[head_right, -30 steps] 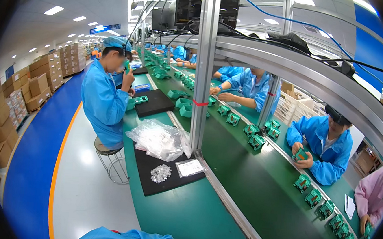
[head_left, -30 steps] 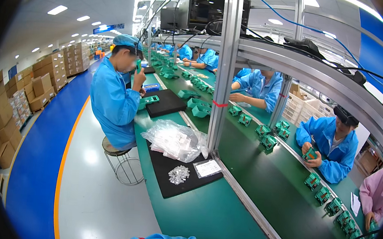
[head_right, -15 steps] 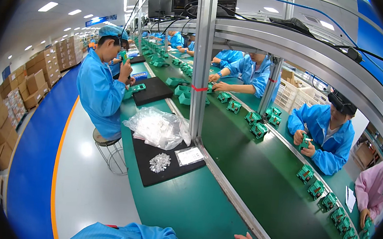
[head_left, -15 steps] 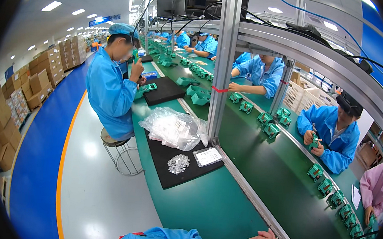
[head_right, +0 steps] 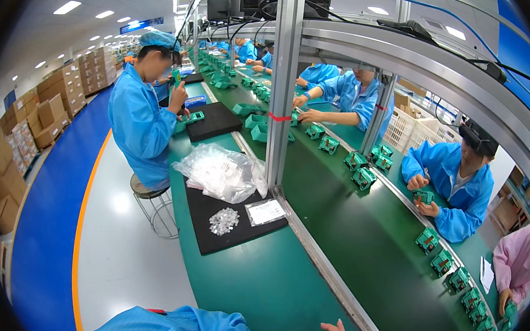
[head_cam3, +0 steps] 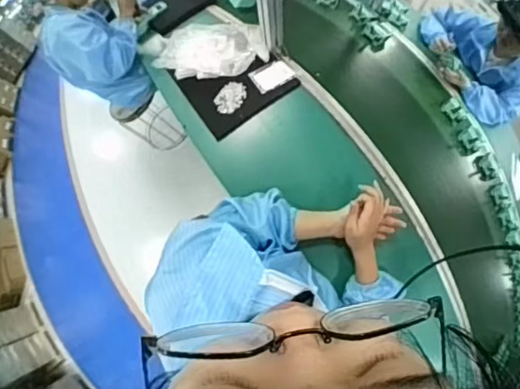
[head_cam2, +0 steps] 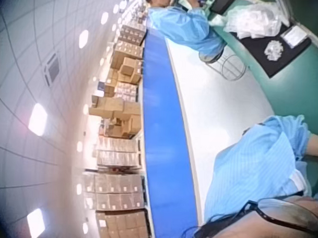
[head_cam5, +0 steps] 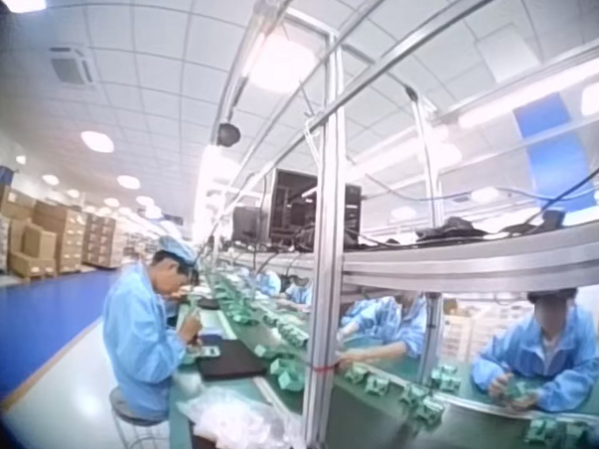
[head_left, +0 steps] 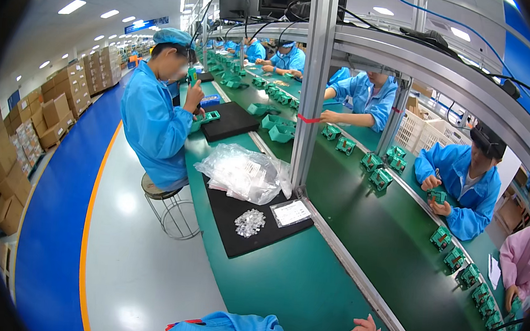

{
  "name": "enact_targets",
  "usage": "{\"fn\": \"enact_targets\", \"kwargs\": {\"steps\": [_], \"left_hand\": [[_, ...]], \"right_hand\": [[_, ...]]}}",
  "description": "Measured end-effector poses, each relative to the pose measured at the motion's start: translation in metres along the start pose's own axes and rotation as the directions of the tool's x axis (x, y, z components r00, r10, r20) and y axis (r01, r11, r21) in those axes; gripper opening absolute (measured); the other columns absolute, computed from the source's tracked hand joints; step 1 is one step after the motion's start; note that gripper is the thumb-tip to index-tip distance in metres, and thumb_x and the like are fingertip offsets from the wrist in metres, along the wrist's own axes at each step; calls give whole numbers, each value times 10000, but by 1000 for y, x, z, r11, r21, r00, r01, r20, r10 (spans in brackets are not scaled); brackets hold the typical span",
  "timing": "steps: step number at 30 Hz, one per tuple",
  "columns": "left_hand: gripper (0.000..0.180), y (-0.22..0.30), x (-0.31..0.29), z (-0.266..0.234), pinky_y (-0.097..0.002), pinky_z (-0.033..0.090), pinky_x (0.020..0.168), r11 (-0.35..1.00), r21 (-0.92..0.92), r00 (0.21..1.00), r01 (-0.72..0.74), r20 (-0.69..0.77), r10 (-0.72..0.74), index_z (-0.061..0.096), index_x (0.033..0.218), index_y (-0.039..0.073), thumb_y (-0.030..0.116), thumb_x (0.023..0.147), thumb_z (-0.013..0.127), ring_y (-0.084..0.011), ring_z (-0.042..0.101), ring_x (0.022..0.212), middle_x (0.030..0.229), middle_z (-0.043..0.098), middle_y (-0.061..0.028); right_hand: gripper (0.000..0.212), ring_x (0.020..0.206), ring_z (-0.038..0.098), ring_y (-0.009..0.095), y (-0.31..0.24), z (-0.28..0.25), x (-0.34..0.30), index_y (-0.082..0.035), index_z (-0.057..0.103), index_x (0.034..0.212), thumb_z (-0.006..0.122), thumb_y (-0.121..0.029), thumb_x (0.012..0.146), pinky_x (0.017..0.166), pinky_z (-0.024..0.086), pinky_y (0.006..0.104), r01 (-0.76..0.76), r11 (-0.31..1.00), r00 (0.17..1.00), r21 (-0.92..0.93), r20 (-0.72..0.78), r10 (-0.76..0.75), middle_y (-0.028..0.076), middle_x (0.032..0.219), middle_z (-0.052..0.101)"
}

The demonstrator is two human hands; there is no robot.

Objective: The person assembles small electronic components into a green plastic housing by hand, inserting an electronic circuit board and white plastic pins into the housing.

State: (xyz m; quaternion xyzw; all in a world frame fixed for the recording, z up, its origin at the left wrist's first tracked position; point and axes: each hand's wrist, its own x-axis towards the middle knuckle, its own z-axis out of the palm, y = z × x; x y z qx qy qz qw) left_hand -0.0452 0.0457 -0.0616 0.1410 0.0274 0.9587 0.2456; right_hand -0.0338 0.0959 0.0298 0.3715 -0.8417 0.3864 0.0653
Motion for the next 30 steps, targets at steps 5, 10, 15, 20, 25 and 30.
{"fn": "enact_targets", "kwargs": {"steps": [5,10,15,20,25,30], "left_hand": [[565,-10,3,-6,-419,271,937,961,273,999,-37,-29,46,138,1300,108,394,852,328,-286,353,1124,1325,210,-154],[565,-8,5,-1,-433,293,916,1000,12,991,-16,133,14,229,1276,105,429,831,353,-303,368,1102,1279,304,-153],[548,-4,0,7,-439,316,886,998,-37,995,-60,79,63,271,1257,109,443,828,339,-317,386,1072,1257,341,-142],[519,3,-7,19,-434,330,867,997,-49,995,57,-84,-60,306,1229,67,406,837,317,-294,426,1015,1256,345,-131],[556,1,-8,12,-423,339,861,993,115,999,-35,28,32,312,1231,71,448,823,316,-282,431,1013,1244,363,-126],[551,-3,-2,13,-417,352,859,987,107,987,-120,123,107,334,1215,69,454,821,314,-263,446,1001,1225,381,-132]], "right_hand": [[201,982,409,370,-4,23,1,-5,442,806,393,-199,830,892,243,492,55,650,954,758,-233,191,171,967,485],[194,977,404,366,4,3,4,-6,448,809,403,-194,823,890,253,487,198,979,979,49,-62,-195,168,959,482],[157,995,406,363,18,4,5,-42,464,813,442,-195,788,863,270,475,174,985,984,-3,-47,-174,133,965,489],[130,924,438,340,27,21,-10,-61,475,813,494,-153,723,832,291,472,20,981,982,-194,-179,-56,121,928,500],[155,829,467,314,32,31,-12,-59,479,803,544,-111,672,813,313,430,-152,929,966,-336,-249,69,139,838,498],[174,870,451,316,33,22,-13,-67,477,829,545,-120,678,845,294,431,-165,947,972,-277,-207,109,149,871,493]]}}
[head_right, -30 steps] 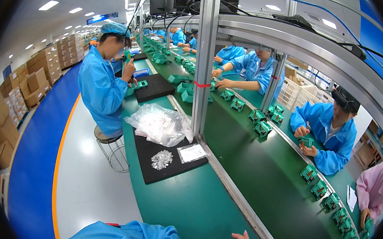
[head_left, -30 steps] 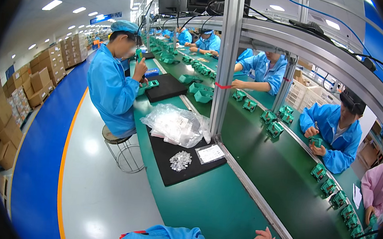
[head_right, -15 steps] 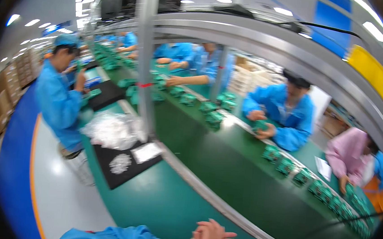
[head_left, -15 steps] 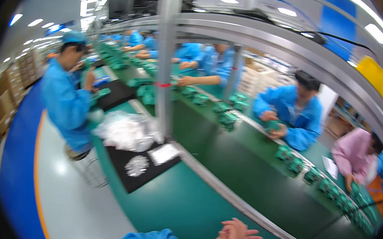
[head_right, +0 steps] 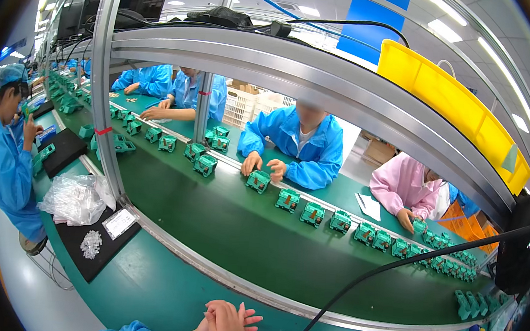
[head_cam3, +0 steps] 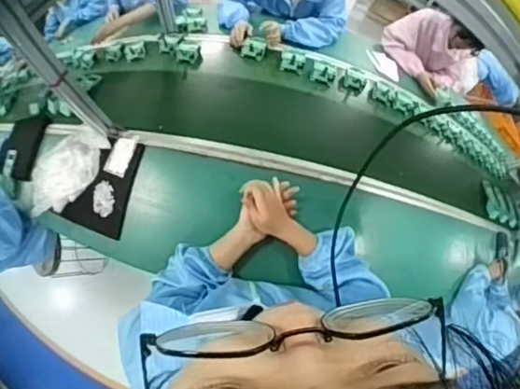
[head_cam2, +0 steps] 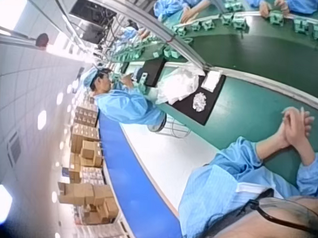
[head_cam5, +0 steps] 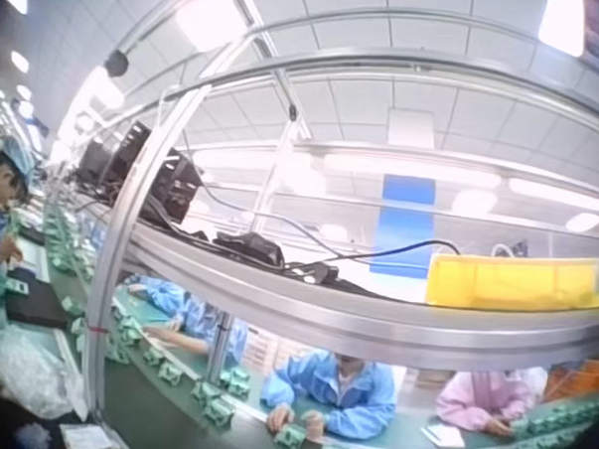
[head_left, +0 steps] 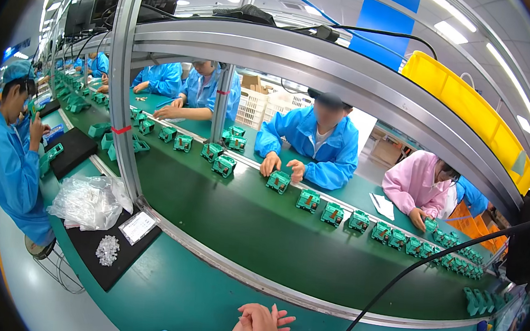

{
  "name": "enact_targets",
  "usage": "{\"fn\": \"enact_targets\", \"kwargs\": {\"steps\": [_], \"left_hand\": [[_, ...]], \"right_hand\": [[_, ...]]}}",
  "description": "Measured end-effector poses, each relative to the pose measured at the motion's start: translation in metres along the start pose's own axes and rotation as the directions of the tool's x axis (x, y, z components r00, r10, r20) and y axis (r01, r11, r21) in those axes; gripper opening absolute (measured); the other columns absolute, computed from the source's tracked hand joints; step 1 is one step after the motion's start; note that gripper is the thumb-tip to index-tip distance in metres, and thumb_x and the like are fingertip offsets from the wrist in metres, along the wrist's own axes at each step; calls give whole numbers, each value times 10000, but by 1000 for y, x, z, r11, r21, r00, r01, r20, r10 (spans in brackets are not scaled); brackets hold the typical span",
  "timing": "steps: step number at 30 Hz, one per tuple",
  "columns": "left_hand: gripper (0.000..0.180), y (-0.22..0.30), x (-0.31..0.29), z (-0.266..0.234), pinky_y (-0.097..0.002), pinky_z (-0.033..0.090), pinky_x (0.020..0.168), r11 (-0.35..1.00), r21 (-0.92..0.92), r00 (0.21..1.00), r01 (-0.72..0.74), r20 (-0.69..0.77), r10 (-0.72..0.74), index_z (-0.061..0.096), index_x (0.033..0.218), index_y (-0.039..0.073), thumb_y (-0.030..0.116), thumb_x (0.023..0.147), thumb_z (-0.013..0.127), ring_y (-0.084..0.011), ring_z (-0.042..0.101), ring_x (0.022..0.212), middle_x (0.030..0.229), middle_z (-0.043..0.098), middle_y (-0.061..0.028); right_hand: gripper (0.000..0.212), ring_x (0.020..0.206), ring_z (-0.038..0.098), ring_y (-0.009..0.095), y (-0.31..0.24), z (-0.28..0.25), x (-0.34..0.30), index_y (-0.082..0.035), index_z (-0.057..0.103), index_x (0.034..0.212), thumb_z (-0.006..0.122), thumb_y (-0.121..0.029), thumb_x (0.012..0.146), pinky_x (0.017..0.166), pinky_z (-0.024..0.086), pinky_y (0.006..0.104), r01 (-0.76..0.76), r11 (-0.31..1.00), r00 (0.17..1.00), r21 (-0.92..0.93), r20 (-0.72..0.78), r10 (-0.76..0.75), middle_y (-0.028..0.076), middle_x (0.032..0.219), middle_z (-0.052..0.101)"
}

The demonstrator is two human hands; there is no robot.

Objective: The person assembles small electronic components into a green plastic housing by hand, inserting an electronic circuit board and white plastic pins into the housing.

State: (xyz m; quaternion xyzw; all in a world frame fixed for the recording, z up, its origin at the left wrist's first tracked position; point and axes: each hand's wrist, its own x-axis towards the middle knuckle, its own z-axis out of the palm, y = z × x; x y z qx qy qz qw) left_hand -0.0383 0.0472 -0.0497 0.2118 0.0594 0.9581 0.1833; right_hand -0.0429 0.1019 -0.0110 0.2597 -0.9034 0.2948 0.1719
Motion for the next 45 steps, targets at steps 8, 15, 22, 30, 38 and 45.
{"fn": "enact_targets", "kwargs": {"steps": [8,15,22,30,38,45], "left_hand": [[503,-10,13,-1,-378,372,857,951,-90,944,-296,128,306,385,1162,70,440,834,293,-256,457,993,1204,393,-149],[493,1,5,13,-362,341,882,980,-33,944,-197,-278,180,310,1223,112,433,852,266,-250,403,1061,1261,328,-120],[522,15,2,34,-372,283,952,993,-93,832,-72,-555,8,351,1195,115,484,857,202,-237,367,1122,1215,390,-85],[590,17,1,33,-341,301,934,994,-95,868,-45,-496,-9,368,1181,53,513,842,222,-225,392,1096,1158,441,-85],[675,20,0,33,-320,323,902,1000,-14,926,27,-377,-30,389,1152,-12,555,819,236,-211,442,1017,1091,483,-99],[655,17,-4,21,-318,329,895,999,-14,920,48,-388,-49,394,1153,3,548,822,242,-206,448,1002,1064,493,-93]], "right_hand": [[204,937,425,320,3,-9,10,-79,475,870,545,-136,687,894,265,434,-13,992,994,123,105,0,166,923,485],[134,902,460,251,7,-12,25,-87,475,840,517,-144,727,871,261,506,61,987,994,148,83,-74,70,892,507],[107,931,471,208,21,-11,28,-97,462,858,474,-152,767,879,148,608,-19,981,990,191,140,-8,-15,910,520],[116,892,489,188,29,-11,32,-114,468,846,504,-175,755,860,193,618,11,994,996,113,91,-21,-28,862,520],[113,877,492,215,39,-14,37,-106,463,834,518,-154,747,862,197,615,2,993,1000,120,29,-5,-2,854,521],[85,1036,448,293,38,-16,40,-93,439,808,497,-129,758,898,134,605,-11,986,1000,166,9,9,43,935,542]]}}
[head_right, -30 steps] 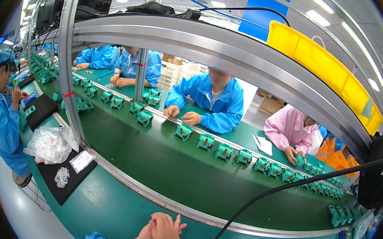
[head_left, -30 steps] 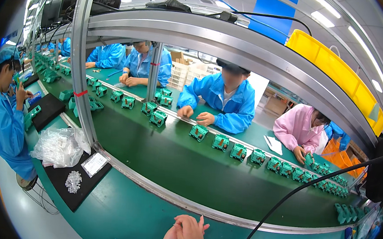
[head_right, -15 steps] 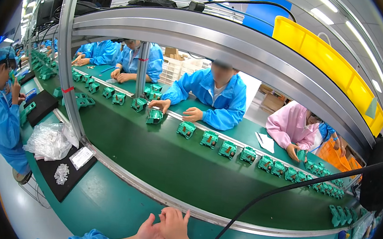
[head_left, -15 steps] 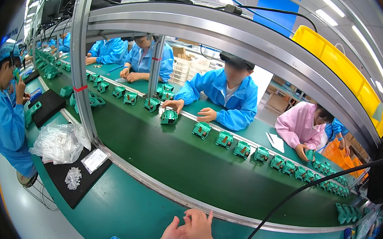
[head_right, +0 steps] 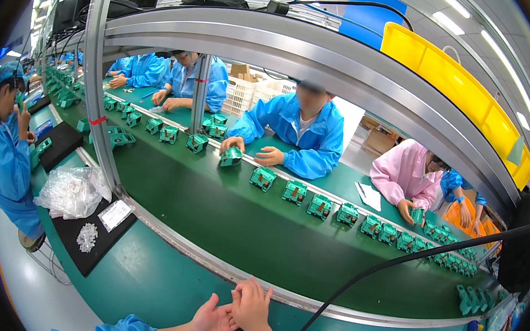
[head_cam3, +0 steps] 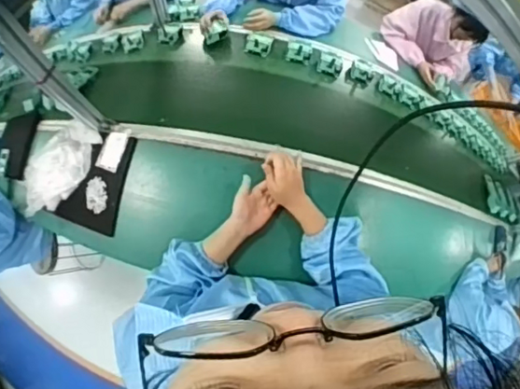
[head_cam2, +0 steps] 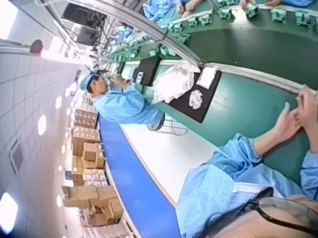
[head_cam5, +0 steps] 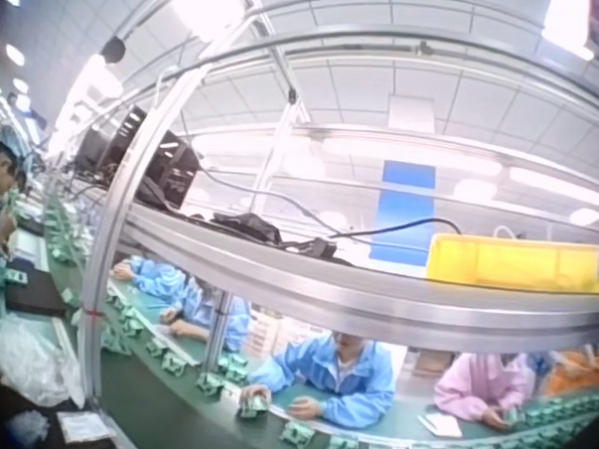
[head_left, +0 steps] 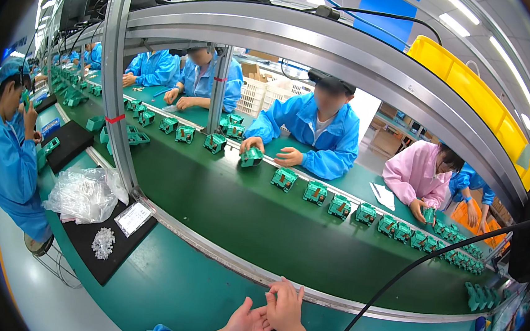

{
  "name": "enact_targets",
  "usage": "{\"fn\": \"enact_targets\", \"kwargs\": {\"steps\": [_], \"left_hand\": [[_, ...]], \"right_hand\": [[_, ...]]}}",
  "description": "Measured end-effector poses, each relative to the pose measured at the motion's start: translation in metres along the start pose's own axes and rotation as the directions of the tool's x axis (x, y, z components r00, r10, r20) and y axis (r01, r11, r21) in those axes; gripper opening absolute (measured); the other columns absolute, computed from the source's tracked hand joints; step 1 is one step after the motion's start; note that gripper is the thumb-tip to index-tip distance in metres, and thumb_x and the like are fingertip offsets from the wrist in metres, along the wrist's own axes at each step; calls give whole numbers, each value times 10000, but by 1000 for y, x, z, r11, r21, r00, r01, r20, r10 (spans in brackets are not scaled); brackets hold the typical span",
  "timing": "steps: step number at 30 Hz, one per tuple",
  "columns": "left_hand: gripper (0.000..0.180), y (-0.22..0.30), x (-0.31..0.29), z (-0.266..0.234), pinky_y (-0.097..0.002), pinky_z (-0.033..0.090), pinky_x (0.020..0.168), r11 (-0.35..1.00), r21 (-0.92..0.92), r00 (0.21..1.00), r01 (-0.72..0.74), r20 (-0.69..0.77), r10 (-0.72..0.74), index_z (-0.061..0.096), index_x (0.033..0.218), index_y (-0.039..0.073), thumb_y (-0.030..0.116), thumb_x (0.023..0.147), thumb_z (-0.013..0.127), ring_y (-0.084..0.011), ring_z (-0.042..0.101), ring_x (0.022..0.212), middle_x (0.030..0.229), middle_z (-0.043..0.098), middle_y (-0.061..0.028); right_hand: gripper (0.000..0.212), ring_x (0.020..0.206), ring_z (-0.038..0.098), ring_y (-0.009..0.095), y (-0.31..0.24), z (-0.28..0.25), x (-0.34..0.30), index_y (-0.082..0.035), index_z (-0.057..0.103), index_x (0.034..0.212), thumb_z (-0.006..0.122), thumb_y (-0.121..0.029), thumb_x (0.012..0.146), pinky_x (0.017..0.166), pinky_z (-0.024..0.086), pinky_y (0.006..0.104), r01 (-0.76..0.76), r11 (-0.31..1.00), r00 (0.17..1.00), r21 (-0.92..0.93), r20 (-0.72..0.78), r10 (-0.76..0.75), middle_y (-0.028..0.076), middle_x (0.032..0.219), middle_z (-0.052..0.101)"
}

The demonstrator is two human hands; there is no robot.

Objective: The person assembles small electronic components into a green plastic housing by hand, inserting an electronic circuit board and white plastic pins into the housing.

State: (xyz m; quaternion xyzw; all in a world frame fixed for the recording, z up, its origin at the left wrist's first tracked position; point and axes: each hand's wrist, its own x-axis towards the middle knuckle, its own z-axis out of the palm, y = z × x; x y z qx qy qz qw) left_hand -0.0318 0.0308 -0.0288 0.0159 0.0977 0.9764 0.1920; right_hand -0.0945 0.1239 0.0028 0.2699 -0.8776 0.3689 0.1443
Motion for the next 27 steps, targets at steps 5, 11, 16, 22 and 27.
{"fn": "enact_targets", "kwargs": {"steps": [5,11,16,22,27], "left_hand": [[608,-2,1,6,-353,292,940,999,-25,998,-40,-48,39,361,1195,63,533,830,238,-209,388,1103,1185,424,-77],[596,1,-2,25,-373,214,989,998,21,987,-67,-143,69,281,1258,104,522,835,237,-222,322,1167,1268,338,-73],[579,-5,-6,35,-339,280,927,997,39,993,-72,-94,75,243,1273,106,492,841,248,-215,365,1107,1296,285,-96],[568,-7,-6,40,-299,358,853,995,72,996,-70,-43,73,198,1291,107,455,847,261,-207,416,1034,1331,221,-124],[614,-9,8,0,-359,150,989,889,251,800,-382,572,182,132,1309,127,501,839,258,-286,200,1198,1355,157,-85]], "right_hand": [[98,1127,376,310,-17,4,-8,-101,443,811,508,-136,748,886,121,623,61,997,998,-47,13,-60,21,1016,527],[106,1142,364,310,-27,7,-13,-99,446,804,517,-141,738,888,125,619,79,997,997,6,12,-79,16,1040,524],[124,1129,363,346,-52,16,-31,-69,476,852,454,-106,736,859,184,626,-143,983,989,-118,15,146,109,1043,503],[77,1125,377,325,-54,20,-30,-76,473,803,485,-99,730,882,192,574,-148,989,988,24,39,147,89,1068,502],[67,1156,364,303,-52,22,-34,-75,461,762,515,-91,725,905,198,502,185,936,982,299,-13,-190,84,1130,485]]}}
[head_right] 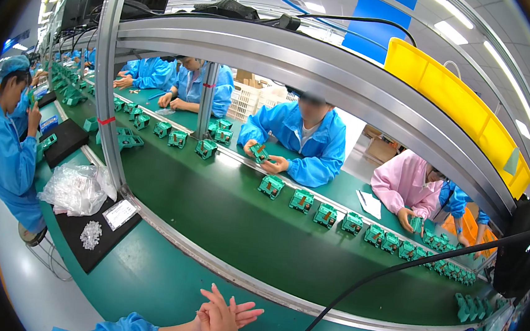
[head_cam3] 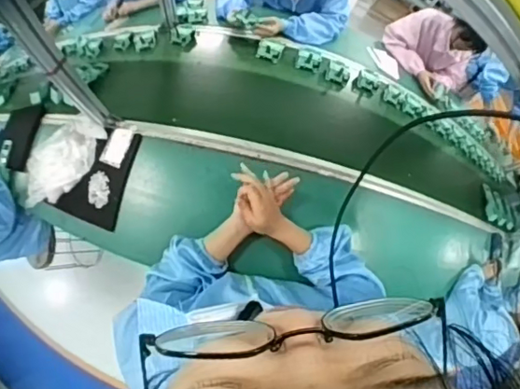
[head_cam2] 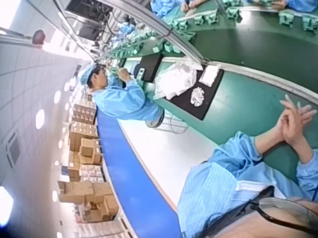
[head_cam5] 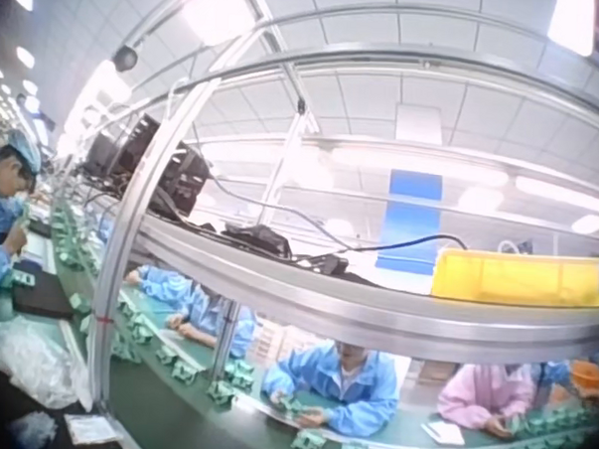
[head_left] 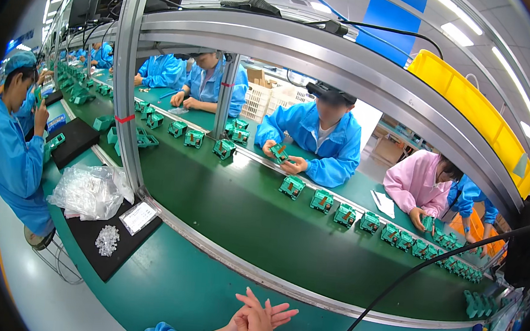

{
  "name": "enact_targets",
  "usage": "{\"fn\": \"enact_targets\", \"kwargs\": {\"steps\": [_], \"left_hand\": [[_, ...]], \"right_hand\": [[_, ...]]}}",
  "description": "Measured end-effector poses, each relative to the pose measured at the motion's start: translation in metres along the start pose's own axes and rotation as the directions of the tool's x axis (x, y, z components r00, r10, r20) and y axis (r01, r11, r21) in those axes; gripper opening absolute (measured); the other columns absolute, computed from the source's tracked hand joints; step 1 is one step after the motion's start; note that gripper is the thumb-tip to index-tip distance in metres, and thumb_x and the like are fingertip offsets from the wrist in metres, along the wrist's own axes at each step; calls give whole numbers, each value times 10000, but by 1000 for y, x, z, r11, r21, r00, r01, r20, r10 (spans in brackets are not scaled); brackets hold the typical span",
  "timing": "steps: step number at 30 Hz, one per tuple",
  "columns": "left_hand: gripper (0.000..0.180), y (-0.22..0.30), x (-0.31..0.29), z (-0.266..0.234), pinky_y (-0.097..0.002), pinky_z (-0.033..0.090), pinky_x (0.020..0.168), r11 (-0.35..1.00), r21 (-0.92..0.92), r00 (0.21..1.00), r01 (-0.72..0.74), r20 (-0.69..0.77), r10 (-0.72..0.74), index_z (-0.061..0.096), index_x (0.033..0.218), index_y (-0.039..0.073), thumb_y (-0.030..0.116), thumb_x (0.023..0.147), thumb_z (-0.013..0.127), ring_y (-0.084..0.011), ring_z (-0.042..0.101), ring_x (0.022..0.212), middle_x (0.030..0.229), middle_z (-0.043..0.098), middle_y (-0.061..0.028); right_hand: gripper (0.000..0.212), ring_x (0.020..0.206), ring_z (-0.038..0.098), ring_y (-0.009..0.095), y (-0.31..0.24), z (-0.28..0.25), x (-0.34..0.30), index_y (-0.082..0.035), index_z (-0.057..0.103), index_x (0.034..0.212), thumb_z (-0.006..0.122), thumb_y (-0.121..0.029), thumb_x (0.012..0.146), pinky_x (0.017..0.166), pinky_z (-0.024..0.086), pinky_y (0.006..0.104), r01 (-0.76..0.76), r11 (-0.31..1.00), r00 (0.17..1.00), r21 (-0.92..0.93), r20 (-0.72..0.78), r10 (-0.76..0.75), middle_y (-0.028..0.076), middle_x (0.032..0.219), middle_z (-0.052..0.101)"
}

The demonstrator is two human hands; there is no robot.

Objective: The person assembles small electronic components into a green plastic housing by hand, inserting an electronic circuit board and white plastic pins into the housing.

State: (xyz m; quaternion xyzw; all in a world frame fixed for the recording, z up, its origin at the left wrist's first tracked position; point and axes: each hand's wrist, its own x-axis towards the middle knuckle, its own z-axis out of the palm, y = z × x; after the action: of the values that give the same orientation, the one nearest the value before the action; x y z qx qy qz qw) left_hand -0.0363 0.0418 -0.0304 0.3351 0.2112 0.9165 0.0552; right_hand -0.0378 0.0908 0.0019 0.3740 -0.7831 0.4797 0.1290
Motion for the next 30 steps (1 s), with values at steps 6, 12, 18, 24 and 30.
{"fn": "enact_targets", "kwargs": {"steps": [6,12,18,24,30], "left_hand": [[595,12,-6,-9,-333,292,912,974,138,984,177,-15,-177,150,1307,109,475,848,242,-229,353,1098,1337,206,-110],[567,5,-8,6,-329,326,899,951,-279,901,130,-368,-231,143,1311,110,439,860,243,-198,392,1080,1338,209,-105],[595,6,-1,6,-329,323,901,952,-304,970,42,-216,-112,133,1315,116,449,841,271,-199,366,1109,1349,188,-90],[626,-3,8,-4,-329,319,903,939,-340,999,-48,-33,39,122,1318,121,459,822,299,-201,341,1138,1359,167,-76],[658,-15,9,-9,-328,316,905,912,-390,979,-124,100,176,112,1322,127,469,803,327,-202,315,1168,1370,146,-62]], "right_hand": [[66,1154,366,317,11,3,-4,-63,465,766,510,-67,718,920,208,480,11,991,999,130,42,-17,112,1148,469],[80,1132,387,328,16,6,-6,-60,469,747,533,-68,698,896,275,490,4,978,1000,208,12,-6,109,1084,512],[73,1112,408,308,0,-27,15,-75,493,761,539,-89,706,876,295,514,80,996,996,-29,52,-79,88,1062,520],[58,1077,413,321,-4,-25,18,-74,487,765,492,-102,714,888,221,566,-44,983,999,-177,15,48,102,1031,506],[70,1089,405,317,-7,-20,15,-71,486,767,495,-97,703,892,213,566,-65,949,997,-309,15,73,99,1020,512]]}}
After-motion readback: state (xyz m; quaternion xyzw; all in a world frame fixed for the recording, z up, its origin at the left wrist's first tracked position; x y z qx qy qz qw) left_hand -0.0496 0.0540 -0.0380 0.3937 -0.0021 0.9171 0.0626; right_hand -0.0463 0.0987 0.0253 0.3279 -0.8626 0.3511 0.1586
